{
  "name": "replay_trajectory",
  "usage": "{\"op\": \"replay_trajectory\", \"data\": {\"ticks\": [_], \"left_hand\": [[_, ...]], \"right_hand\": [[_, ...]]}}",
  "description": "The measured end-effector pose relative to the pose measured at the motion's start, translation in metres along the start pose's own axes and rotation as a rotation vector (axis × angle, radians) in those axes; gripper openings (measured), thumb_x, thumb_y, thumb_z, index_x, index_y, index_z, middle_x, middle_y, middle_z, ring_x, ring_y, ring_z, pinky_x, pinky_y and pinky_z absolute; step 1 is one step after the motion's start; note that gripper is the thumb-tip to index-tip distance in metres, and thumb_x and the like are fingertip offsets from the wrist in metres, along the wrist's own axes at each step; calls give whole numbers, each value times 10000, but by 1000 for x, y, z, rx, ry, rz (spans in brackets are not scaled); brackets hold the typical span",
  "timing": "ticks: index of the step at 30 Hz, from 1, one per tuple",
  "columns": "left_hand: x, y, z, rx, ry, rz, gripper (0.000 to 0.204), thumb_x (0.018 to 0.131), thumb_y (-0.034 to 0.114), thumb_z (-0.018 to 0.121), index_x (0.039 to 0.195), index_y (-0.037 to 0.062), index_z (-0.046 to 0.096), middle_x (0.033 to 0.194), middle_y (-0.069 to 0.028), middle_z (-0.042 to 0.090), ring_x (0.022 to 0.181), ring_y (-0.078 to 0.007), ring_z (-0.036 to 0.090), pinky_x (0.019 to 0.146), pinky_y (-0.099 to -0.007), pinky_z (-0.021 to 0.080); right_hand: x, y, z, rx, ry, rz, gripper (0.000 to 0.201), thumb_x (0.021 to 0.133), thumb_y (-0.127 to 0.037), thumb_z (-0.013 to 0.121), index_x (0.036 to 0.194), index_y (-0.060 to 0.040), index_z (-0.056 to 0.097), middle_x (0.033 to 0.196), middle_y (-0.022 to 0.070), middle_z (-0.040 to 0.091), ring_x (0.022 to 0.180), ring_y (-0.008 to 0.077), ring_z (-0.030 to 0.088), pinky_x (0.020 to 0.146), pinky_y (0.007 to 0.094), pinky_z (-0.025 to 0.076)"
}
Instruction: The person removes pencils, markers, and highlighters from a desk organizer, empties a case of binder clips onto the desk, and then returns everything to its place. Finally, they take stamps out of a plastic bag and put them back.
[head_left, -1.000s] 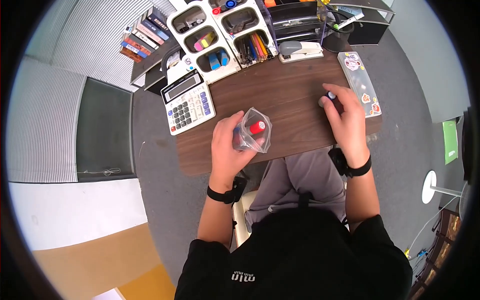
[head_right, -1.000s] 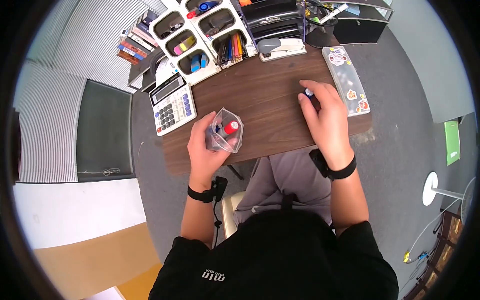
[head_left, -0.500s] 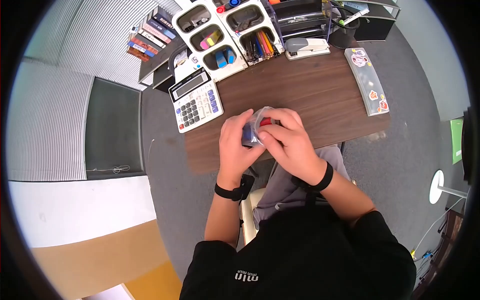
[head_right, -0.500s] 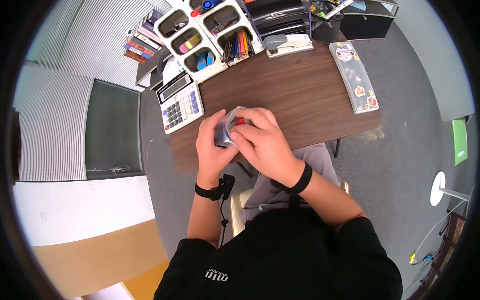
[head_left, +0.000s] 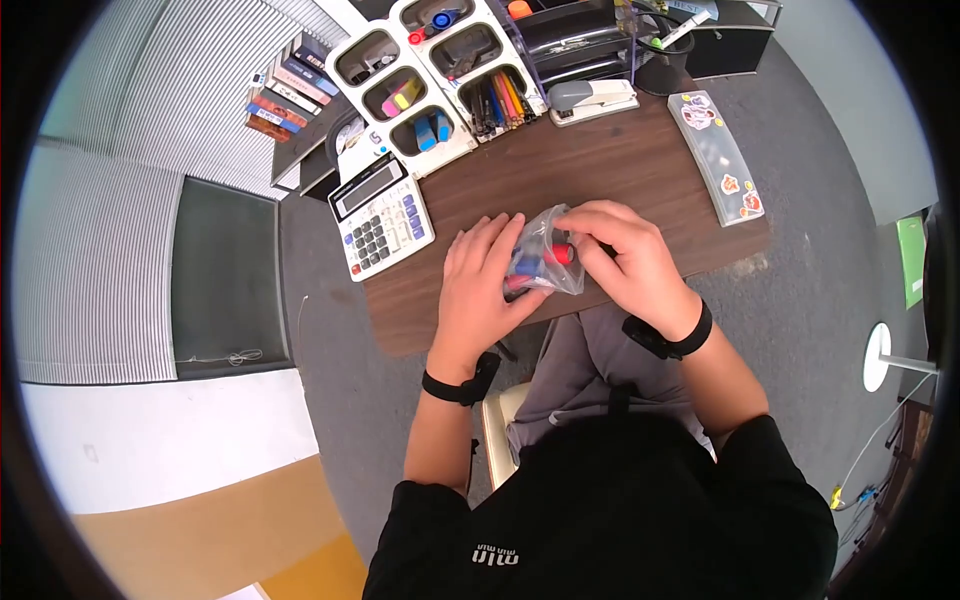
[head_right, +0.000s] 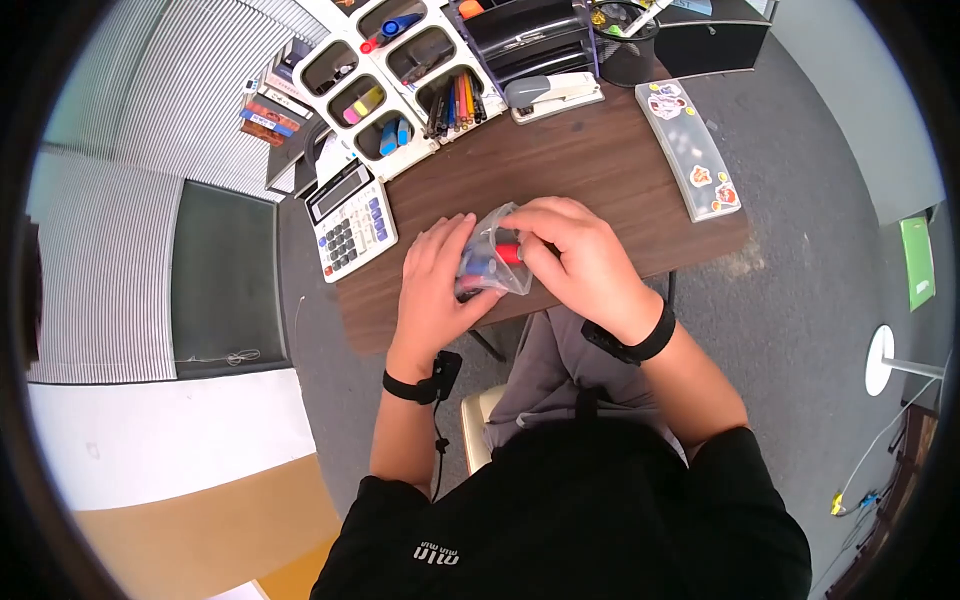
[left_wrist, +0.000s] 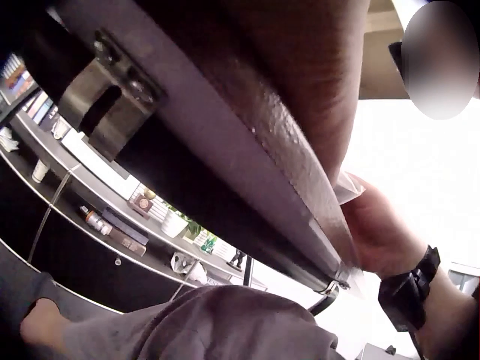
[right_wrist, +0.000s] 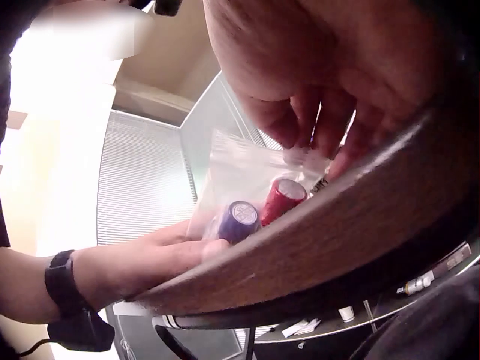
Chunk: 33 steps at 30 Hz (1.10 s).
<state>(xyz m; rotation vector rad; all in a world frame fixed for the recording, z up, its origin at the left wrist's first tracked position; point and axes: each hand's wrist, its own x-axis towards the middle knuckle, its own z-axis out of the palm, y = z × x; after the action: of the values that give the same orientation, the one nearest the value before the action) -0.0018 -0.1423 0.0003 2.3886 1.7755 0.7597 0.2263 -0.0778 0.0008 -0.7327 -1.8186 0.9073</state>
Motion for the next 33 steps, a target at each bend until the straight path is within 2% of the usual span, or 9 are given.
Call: {"op": "replay_trajectory", "data": {"ticks": [6, 11, 15, 16, 18, 19, 21, 28, 33], "left_hand": [[4, 21, -7, 237, -140, -20, 961, 826, 611, 757, 1583, 108, 444, 1521, -215, 517, 1419, -434, 468, 1186, -639, 308], [11, 30, -8, 312, -207, -69, 1026, 839, 650, 733, 1604, 61, 385, 1559, -245, 474, 1457, -446, 427, 1194, -648, 285], [16, 43, -4, 374, -230, -150, 1049, 839, 638, 745, 1603, 29, 365, 1600, -253, 425, 1495, -457, 382, 1201, -649, 270], [19, 47, -4, 367, -233, -144, 1049, 839, 638, 745, 1603, 29, 365, 1600, -253, 425, 1495, -457, 382, 1201, -649, 270], [24, 54, -3, 212, -159, 38, 1028, 837, 610, 760, 1595, 28, 382, 1616, -256, 404, 1511, -450, 365, 1205, -643, 272], [24, 55, 2, 206, -161, 31, 1028, 837, 610, 760, 1595, 28, 382, 1616, -256, 404, 1511, -450, 365, 1205, -643, 272], [25, 55, 13, 149, -220, 159, 1011, 831, 593, 773, 1588, 34, 402, 1633, -254, 381, 1517, -439, 364, 1198, -631, 299], [27, 63, 17, 183, -245, 124, 1044, 802, 615, 787, 1590, 45, 408, 1654, -245, 352, 1517, -431, 370, 1187, -602, 343], [33, 61, 18, 142, -206, 141, 1036, 783, 601, 809, 1580, 58, 431, 1626, -249, 399, 1495, -433, 398, 1187, -592, 345]], "right_hand": [[-11, 2, -2, -226, 29, -38, 137, 885, -113, 748, 996, -33, 750, 1059, 122, 714, 1031, 348, 646, 913, 423, 529], [-11, 8, -1, -170, 118, 65, 107, 861, -126, 766, 889, -31, 725, 1030, 102, 706, 998, 334, 632, 904, 428, 516], [-13, 10, -14, -418, 134, 45, 104, 867, -114, 766, 887, -27, 712, 1067, 121, 701, 1014, 343, 626, 915, 425, 504], [-14, 12, -16, -503, 139, 43, 106, 861, -111, 763, 874, -27, 700, 1061, 121, 700, 1004, 346, 622, 912, 428, 500], [-12, 16, -21, -509, 137, 39, 103, 863, -125, 752, 851, -39, 695, 1029, 101, 700, 999, 339, 620, 901, 436, 499], [-12, 17, -22, -508, 134, 30, 106, 864, -139, 740, 827, -52, 690, 998, 82, 699, 993, 332, 619, 891, 444, 499], [-12, 18, -25, -477, 121, 29, 103, 867, -136, 736, 836, -52, 687, 985, 85, 699, 983, 336, 620, 888, 444, 497], [-13, 22, -23, -430, 145, 58, 101, 874, -129, 729, 879, -44, 674, 964, 101, 698, 938, 354, 625, 873, 442, 504], [-15, 23, -19, -442, 215, -9, 115, 863, -126, 747, 884, -39, 675, 975, 108, 699, 947, 358, 629, 857, 441, 511]]}}
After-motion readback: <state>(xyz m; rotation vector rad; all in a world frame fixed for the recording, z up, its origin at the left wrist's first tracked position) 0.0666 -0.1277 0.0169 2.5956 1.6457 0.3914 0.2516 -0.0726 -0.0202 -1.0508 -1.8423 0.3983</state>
